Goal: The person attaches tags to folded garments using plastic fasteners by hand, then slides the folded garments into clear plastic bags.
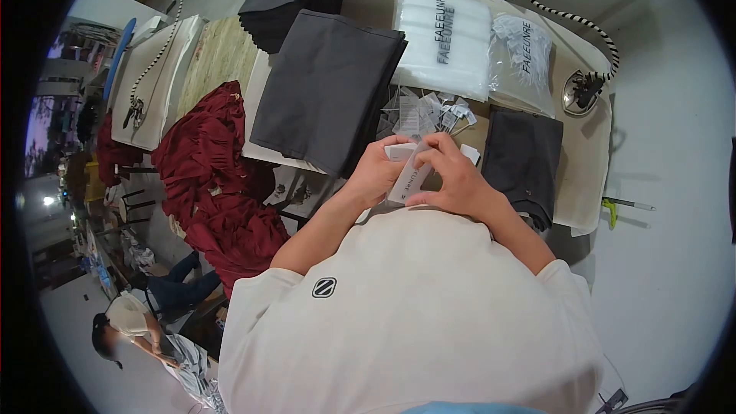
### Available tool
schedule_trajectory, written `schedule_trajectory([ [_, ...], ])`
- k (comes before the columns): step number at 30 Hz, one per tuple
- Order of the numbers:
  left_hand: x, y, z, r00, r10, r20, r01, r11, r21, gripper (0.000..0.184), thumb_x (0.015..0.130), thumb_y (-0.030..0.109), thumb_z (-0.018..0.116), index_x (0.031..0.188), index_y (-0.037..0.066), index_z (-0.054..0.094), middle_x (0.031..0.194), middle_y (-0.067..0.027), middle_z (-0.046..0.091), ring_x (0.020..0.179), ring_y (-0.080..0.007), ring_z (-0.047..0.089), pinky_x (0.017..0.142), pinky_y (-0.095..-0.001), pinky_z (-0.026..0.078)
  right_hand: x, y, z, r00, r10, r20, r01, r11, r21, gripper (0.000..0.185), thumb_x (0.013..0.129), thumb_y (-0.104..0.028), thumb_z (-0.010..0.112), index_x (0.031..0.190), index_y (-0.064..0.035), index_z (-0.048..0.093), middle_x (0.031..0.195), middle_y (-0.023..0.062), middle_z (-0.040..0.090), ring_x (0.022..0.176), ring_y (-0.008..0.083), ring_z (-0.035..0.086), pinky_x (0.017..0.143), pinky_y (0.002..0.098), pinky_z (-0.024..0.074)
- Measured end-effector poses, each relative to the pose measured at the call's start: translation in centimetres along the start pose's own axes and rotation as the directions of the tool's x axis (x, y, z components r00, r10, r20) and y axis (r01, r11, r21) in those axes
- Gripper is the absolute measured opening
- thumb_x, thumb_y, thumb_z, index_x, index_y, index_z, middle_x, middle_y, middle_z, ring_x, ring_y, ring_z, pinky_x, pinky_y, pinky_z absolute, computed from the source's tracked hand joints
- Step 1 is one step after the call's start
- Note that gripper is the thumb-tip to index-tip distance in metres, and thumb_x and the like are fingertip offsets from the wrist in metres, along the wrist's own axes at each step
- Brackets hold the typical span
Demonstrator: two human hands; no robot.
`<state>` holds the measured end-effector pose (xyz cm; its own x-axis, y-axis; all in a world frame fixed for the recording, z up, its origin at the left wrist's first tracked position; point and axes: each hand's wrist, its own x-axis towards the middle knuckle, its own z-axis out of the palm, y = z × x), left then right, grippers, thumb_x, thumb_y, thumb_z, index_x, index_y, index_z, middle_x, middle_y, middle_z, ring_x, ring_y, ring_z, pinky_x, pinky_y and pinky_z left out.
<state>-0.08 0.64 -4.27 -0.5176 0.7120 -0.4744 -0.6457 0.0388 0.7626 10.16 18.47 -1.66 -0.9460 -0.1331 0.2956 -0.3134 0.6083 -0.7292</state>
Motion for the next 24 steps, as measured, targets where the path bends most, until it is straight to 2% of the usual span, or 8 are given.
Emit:
schedule_trajectory([
  [3, 0.0, 0.0, 0.1, 0.999, 0.005, 0.044, -0.005, 1.000, 0.003, 0.028, 0.092, 0.003, 0.073, 0.117, 0.002, 0.061, 0.101, -0.0076, 0.070, 0.088, -0.0148, 0.071, 0.073, -0.0306, 0.060, 0.1, 0.8, 0.4, 0.978, 0.199, 0.066, -0.209, 0.936, 0.282, 0.030, 0.082, -0.009, 0.083, 0.101, -0.0023, 0.061, 0.115, 0.0118, 0.059, 0.097, 0.0203, 0.065, 0.085, 0.0312, 0.0537],
  [4, 0.0, 0.1, 0.1, 0.998, 0.007, 0.064, -0.007, 1.000, 0.003, 0.029, 0.092, 0.003, 0.074, 0.117, 0.002, 0.060, 0.101, -0.0075, 0.070, 0.088, -0.0145, 0.071, 0.073, -0.0302, 0.060, 0.1, 1.3, 0.6, 0.978, 0.198, 0.066, -0.209, 0.936, 0.283, 0.030, 0.082, -0.009, 0.083, 0.101, -0.0023, 0.061, 0.115, 0.0118, 0.059, 0.097, 0.0203, 0.065, 0.085, 0.0312, 0.0537],
  [7, -0.1, 0.0, 0.1, 0.999, -0.001, 0.050, 0.000, 0.999, 0.037, 0.030, 0.092, 0.002, 0.074, 0.118, 0.002, 0.060, 0.102, -0.0070, 0.070, 0.089, -0.0138, 0.071, 0.074, -0.0299, 0.060, 0.3, 2.3, 1.1, 0.910, 0.413, 0.039, -0.353, 0.723, 0.594, 0.012, 0.088, -0.001, 0.073, 0.095, -0.0013, 0.063, 0.096, 0.0053, 0.065, 0.085, 0.0122, 0.062, 0.074, 0.0276, 0.0518],
  [13, 0.0, 0.1, -0.2, 0.997, 0.011, 0.072, -0.015, 0.998, 0.056, 0.031, 0.094, 0.005, 0.072, 0.122, 0.001, 0.059, 0.105, -0.0077, 0.069, 0.091, -0.0148, 0.071, 0.077, -0.0314, 0.060, 0.1, 3.0, 1.2, 0.895, 0.443, -0.058, -0.272, 0.643, 0.716, 0.009, 0.090, 0.002, 0.069, 0.094, -0.0024, 0.062, 0.088, -0.0011, 0.065, 0.081, 0.0064, 0.058, 0.072, 0.0238, 0.0483],
  [17, 0.0, 1.0, -0.6, 0.996, -0.011, 0.085, 0.023, 0.990, -0.139, 0.037, 0.096, 0.013, 0.072, 0.127, 0.001, 0.056, 0.110, -0.0115, 0.069, 0.094, -0.0191, 0.072, 0.080, -0.0356, 0.061, 0.8, 4.7, 0.7, 0.872, 0.478, -0.105, -0.266, 0.642, 0.719, 0.010, 0.092, 0.001, 0.070, 0.094, -0.0037, 0.062, 0.089, -0.0024, 0.064, 0.081, 0.0059, 0.059, 0.074, 0.0225, 0.0491],
  [19, 0.1, 1.6, -0.6, 0.982, -0.078, 0.170, 0.121, 0.960, -0.254, 0.042, 0.096, 0.020, 0.072, 0.129, 0.001, 0.054, 0.114, -0.0150, 0.069, 0.097, -0.0240, 0.073, 0.083, -0.0388, 0.061, 1.2, 5.0, 0.5, 0.848, 0.507, -0.152, -0.245, 0.631, 0.736, 0.012, 0.092, 0.000, 0.071, 0.097, -0.0053, 0.061, 0.090, -0.0026, 0.064, 0.082, 0.0056, 0.060, 0.075, 0.0227, 0.0504],
  [21, -0.2, 2.3, 0.0, 0.970, -0.110, 0.217, 0.174, 0.935, -0.307, 0.045, 0.097, 0.024, 0.072, 0.130, 0.001, 0.054, 0.117, -0.0167, 0.069, 0.098, -0.0265, 0.073, 0.084, -0.0405, 0.062, 2.0, 4.4, 0.1, 0.845, 0.525, -0.104, -0.265, 0.580, 0.770, 0.015, 0.091, 0.000, 0.072, 0.100, -0.0055, 0.061, 0.090, -0.0024, 0.064, 0.082, 0.0058, 0.060, 0.074, 0.0226, 0.0505],
  [24, -0.8, 3.4, 1.3, 0.970, -0.033, 0.241, 0.113, 0.939, -0.325, 0.040, 0.094, 0.025, 0.075, 0.121, 0.001, 0.057, 0.115, -0.0187, 0.069, 0.098, -0.0299, 0.074, 0.084, -0.0433, 0.062, 3.5, 2.7, -0.4, 0.841, 0.541, -0.007, -0.298, 0.473, 0.829, 0.019, 0.091, -0.002, 0.073, 0.105, -0.0061, 0.061, 0.090, -0.0020, 0.064, 0.081, 0.0061, 0.061, 0.073, 0.0224, 0.0507],
])
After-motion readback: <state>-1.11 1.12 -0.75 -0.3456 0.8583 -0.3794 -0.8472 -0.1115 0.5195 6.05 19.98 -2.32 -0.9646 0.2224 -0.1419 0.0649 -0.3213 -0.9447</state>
